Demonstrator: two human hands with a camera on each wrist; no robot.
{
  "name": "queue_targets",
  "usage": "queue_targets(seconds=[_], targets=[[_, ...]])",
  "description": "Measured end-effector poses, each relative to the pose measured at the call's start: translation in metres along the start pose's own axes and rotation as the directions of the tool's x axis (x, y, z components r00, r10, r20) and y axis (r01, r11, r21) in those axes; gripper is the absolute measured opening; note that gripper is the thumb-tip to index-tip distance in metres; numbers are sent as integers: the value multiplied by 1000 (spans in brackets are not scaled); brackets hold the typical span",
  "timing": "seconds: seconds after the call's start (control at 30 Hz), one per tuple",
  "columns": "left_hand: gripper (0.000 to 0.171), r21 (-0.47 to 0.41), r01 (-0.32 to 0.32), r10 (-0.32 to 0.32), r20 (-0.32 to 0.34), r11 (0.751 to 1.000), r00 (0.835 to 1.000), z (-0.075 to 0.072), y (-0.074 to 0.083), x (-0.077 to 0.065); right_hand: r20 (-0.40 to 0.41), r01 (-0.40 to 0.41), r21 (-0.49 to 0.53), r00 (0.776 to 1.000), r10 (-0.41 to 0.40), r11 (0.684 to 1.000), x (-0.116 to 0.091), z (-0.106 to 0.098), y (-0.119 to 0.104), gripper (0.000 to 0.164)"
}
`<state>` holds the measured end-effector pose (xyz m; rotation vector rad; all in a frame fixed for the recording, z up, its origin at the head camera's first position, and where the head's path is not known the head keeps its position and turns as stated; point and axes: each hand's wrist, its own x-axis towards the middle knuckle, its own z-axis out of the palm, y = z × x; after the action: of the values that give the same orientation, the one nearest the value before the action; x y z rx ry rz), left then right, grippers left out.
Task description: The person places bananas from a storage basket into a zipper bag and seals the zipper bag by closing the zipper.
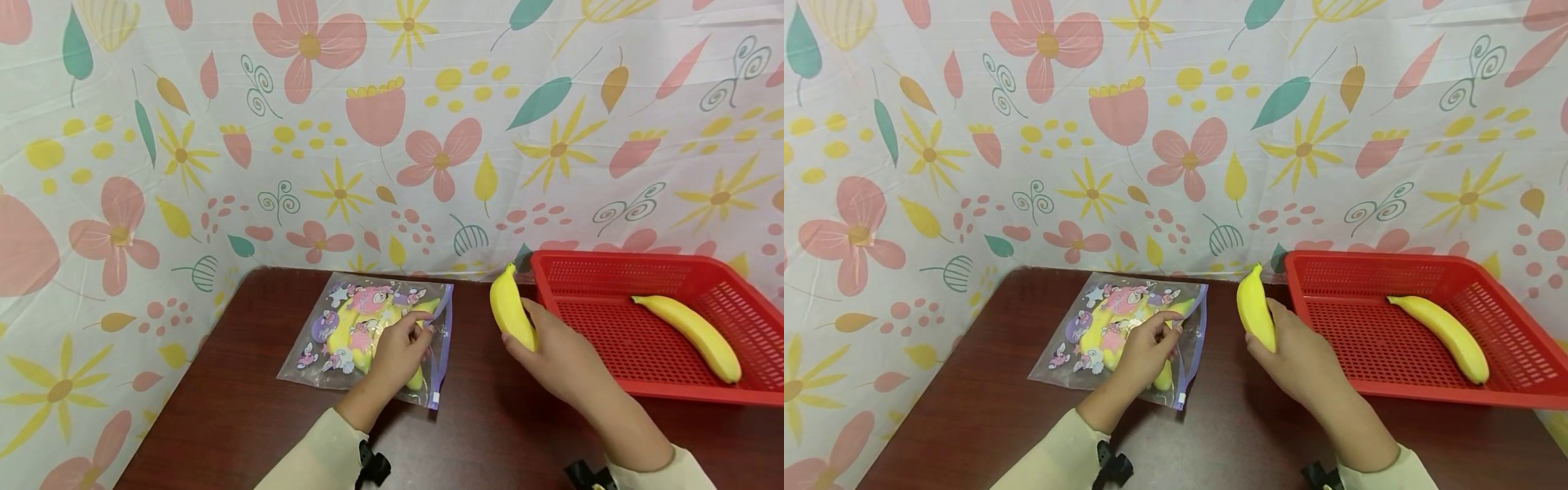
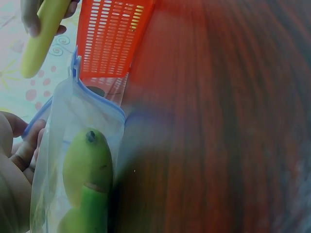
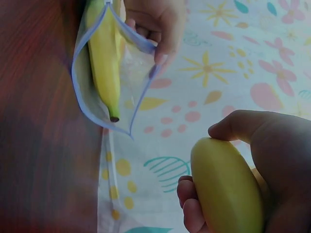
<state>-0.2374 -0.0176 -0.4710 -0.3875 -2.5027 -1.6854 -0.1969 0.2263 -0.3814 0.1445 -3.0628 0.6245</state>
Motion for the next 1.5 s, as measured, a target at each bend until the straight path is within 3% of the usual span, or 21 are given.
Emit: queue_targets(seconds=[0.57,1.03,1.5], targets=[[24,-10,10,-10,6,1000,1000,1,1,-2,0,28,-16,1000,-28,999,-1,27,-9,74],[23,-10,3,-3,11,1000,1000,-1,2,-2,17,45,34,999,-45,998,1,49,-9,69],[22,-12,24,-24,19,1000,1000,-1,0,-1,70,28,51,997,-32,998,6,66,-17,66]])
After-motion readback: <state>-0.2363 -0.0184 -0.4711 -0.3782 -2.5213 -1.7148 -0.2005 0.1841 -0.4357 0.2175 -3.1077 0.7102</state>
